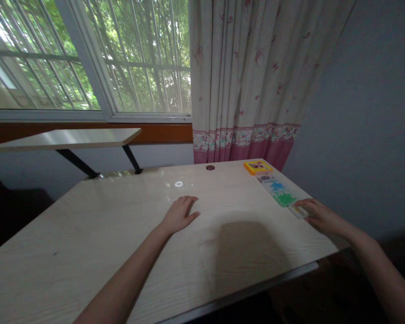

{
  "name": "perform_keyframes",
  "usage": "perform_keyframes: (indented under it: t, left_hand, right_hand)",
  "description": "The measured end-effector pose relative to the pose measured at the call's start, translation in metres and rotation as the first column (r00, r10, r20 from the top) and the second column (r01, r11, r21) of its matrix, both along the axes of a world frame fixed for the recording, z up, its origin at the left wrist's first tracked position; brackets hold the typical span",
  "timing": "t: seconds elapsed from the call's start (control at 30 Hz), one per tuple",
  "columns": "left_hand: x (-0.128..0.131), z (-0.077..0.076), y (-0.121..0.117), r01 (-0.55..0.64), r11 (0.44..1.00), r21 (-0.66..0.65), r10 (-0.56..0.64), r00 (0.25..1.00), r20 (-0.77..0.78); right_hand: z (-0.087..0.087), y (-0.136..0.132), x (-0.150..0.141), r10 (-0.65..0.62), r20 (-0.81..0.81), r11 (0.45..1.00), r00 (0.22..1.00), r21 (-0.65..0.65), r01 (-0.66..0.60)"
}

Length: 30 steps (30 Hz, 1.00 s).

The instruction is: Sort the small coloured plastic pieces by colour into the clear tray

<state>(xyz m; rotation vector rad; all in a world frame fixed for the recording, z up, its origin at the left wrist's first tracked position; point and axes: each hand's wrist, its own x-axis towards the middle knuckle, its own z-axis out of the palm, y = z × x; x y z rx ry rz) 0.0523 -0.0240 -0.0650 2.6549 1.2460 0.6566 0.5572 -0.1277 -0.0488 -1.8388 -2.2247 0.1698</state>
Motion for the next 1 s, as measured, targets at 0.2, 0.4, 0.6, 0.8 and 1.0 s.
perform_keyframes:
  t: [0.2,0.4,0.6,0.8,1.0]
  left_hand:
    - [-0.002,0.005,0.005,0.022,0.998,-0.061,-0.022,1.0,0.0]
    - [0.009,0.034,0.008,-0.254,0.958,-0.136,0.229,0.957,-0.176]
    - [0.038,0.036,-0.005,-0.674,0.739,0.0,0.657,0.72,-0.223]
    - [0.04,0.001,-0.006,-0.714,0.699,-0.054,0.684,0.688,-0.244]
    - [0.036,-0.006,0.001,-0.673,0.733,-0.097,0.634,0.728,-0.259]
  right_hand:
    - [0.026,0.006,-0.027,-0.062,0.107,0.998,0.992,0.001,0.062]
    - [0.054,0.051,-0.132,0.161,0.015,0.986,0.987,0.039,-0.162]
    - [0.029,0.103,-0.259,0.005,0.002,0.987,1.0,-0.16,-0.005]
    - [-0.01,0.122,-0.304,-0.15,0.051,0.967,0.987,-0.201,0.157]
    - [-0.019,0.121,-0.306,-0.151,0.087,0.966,0.985,-0.198,0.166]
